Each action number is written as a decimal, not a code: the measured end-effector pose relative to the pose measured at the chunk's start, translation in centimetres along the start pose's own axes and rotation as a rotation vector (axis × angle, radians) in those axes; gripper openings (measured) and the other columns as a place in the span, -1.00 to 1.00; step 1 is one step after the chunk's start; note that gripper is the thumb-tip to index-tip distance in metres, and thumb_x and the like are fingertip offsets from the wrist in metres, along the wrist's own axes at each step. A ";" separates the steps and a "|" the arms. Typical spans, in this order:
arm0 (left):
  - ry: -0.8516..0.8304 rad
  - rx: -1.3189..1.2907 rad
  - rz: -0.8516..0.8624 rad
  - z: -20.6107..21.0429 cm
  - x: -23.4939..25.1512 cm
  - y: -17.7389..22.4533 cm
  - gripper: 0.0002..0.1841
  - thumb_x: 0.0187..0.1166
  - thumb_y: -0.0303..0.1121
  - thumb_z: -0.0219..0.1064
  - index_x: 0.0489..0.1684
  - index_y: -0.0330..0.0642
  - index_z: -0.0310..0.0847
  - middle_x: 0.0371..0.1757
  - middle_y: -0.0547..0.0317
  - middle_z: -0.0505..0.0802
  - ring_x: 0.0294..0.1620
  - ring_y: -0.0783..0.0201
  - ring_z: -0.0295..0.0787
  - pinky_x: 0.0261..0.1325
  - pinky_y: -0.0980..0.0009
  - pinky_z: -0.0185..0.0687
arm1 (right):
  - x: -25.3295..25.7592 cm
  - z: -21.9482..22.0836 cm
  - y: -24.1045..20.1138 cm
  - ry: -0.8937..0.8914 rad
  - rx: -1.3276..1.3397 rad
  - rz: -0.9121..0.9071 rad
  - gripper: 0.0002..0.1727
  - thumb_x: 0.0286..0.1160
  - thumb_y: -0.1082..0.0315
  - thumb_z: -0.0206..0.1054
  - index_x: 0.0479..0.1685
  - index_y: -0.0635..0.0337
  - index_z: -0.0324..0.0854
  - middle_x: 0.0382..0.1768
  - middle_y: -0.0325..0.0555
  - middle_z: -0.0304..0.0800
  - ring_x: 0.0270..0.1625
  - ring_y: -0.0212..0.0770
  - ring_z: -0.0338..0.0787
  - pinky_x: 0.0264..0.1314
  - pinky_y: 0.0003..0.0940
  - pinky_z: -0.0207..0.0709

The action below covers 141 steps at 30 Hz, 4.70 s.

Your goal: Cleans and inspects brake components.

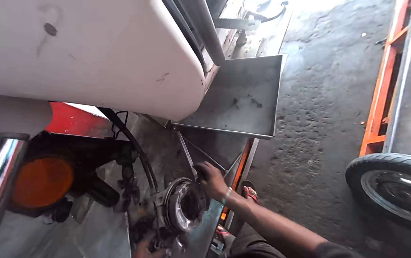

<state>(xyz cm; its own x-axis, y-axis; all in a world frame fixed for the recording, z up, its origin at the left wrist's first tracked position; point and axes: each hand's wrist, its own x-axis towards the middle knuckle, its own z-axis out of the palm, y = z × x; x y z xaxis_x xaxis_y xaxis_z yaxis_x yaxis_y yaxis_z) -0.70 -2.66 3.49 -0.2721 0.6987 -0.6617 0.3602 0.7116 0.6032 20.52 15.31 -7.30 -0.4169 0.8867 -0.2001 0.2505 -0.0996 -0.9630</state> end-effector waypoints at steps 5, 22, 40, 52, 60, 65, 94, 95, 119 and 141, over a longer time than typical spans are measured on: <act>0.040 0.008 0.023 1.1 0.3 0.2 -0.53 0.25 -0.69 0.47 0.21 -0.49 0.56 -0.10 0.14 0.85 -0.12 0.48 0.81 0.09 0.44 0.78 | 10.0 2.7 -0.8 -0.386 -0.445 -0.225 -0.53 0.60 0.51 0.22 0.51 0.22 0.60 0.59 0.15 0.53 0.68 0.21 0.41 0.69 0.15 0.23; 0.097 -0.006 -0.011 1.4 0.0 0.3 -0.54 0.27 -0.66 0.46 0.22 -0.38 0.63 -0.04 0.09 0.85 -0.13 0.42 0.81 0.02 0.45 0.76 | 16.5 -0.3 1.9 -0.608 -1.009 -0.706 -0.64 0.70 0.54 0.10 0.30 0.35 0.70 0.43 0.26 0.66 0.67 0.26 0.43 0.84 0.11 -0.03; 0.144 -0.420 0.026 5.5 5.7 -2.0 -0.54 0.27 -0.85 0.28 0.22 -0.50 0.55 -0.14 0.02 0.84 -0.22 0.32 0.81 -0.12 0.43 0.78 | 7.9 -4.9 -0.2 0.093 -0.119 -0.196 -0.64 0.74 0.42 0.12 0.35 0.27 0.69 0.06 0.22 0.86 0.15 0.14 0.84 0.35 0.14 0.56; 0.164 -0.554 -0.014 8.2 8.5 -0.6 -0.60 0.39 -0.85 0.27 0.21 -0.47 0.51 -0.22 0.01 0.81 -0.35 0.31 0.78 -0.28 0.43 0.78 | 0.4 -4.0 3.6 0.303 0.118 -0.086 -0.69 0.63 0.46 0.18 0.18 0.31 0.75 -0.16 0.03 0.89 -0.16 -0.23 0.85 0.05 -0.21 0.70; 0.332 -0.047 0.076 10.4 9.5 1.1 -0.63 0.44 -0.53 0.54 0.21 -0.41 0.66 -0.06 -0.09 0.87 -0.08 0.20 0.83 0.13 0.22 0.74 | -1.6 -3.7 3.8 0.379 0.067 -0.081 -0.70 0.60 0.49 0.17 0.14 0.32 0.77 -0.16 0.06 0.89 -0.19 -0.23 0.84 -0.01 -0.22 0.69; 0.579 -0.180 0.226 7.7 6.5 1.0 -0.61 0.54 -0.55 0.38 0.32 -0.52 0.56 0.13 -0.15 0.82 0.06 0.26 0.80 0.21 0.33 0.71 | -4.1 -3.4 3.5 0.491 -0.024 -0.171 -0.69 0.59 0.53 0.17 0.16 0.39 0.75 -0.11 0.14 0.88 -0.15 -0.13 0.88 0.03 -0.19 0.74; 0.615 0.013 0.662 -3.9 3.6 5.3 -0.76 0.48 -0.53 0.36 0.02 -0.49 0.67 -0.03 0.19 0.84 -0.03 0.55 0.79 0.14 0.56 0.73 | -10.7 5.7 -2.9 -0.337 0.156 -0.427 -0.70 0.56 0.52 0.14 0.10 0.42 0.73 -0.16 0.22 0.83 -0.15 0.07 0.83 0.00 -0.03 0.64; 0.652 0.036 0.662 -3.7 3.6 5.3 -0.76 0.47 -0.53 0.39 0.00 -0.52 0.67 -0.08 0.19 0.85 -0.09 0.59 0.79 0.10 0.59 0.73 | -10.6 5.7 -2.9 -0.332 0.160 -0.423 -0.70 0.57 0.51 0.14 0.09 0.42 0.73 -0.15 0.23 0.83 -0.15 0.07 0.83 0.00 -0.04 0.64; 0.540 0.017 0.685 -7.4 3.6 4.7 -0.83 0.42 -0.57 0.40 -0.31 -0.01 0.81 -0.28 0.43 0.94 -0.21 0.45 0.90 0.00 0.49 0.84 | -2.9 16.2 -7.9 0.175 0.889 -0.366 -0.72 0.51 0.59 0.26 0.11 0.49 0.75 -0.12 0.18 0.84 -0.18 -0.15 0.83 -0.07 -0.28 0.73; 0.305 0.520 0.804 -13.0 3.0 5.3 -0.88 0.50 -0.24 0.51 -0.11 0.22 0.90 -0.06 0.68 0.92 -0.01 0.60 0.84 0.15 0.55 0.77 | -2.2 17.6 -7.6 0.316 0.868 -0.562 -0.81 0.44 0.61 0.36 -0.07 0.52 0.80 -0.19 0.18 0.84 -0.20 -0.18 0.85 -0.09 -0.35 0.76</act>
<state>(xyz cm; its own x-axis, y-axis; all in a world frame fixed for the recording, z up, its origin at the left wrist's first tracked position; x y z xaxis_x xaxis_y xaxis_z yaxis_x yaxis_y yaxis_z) -11.17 4.18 10.46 0.0325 0.9986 0.0427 0.8628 -0.0496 0.5030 4.19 6.17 -2.67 -0.0034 0.9693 0.2458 -0.6622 0.1820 -0.7269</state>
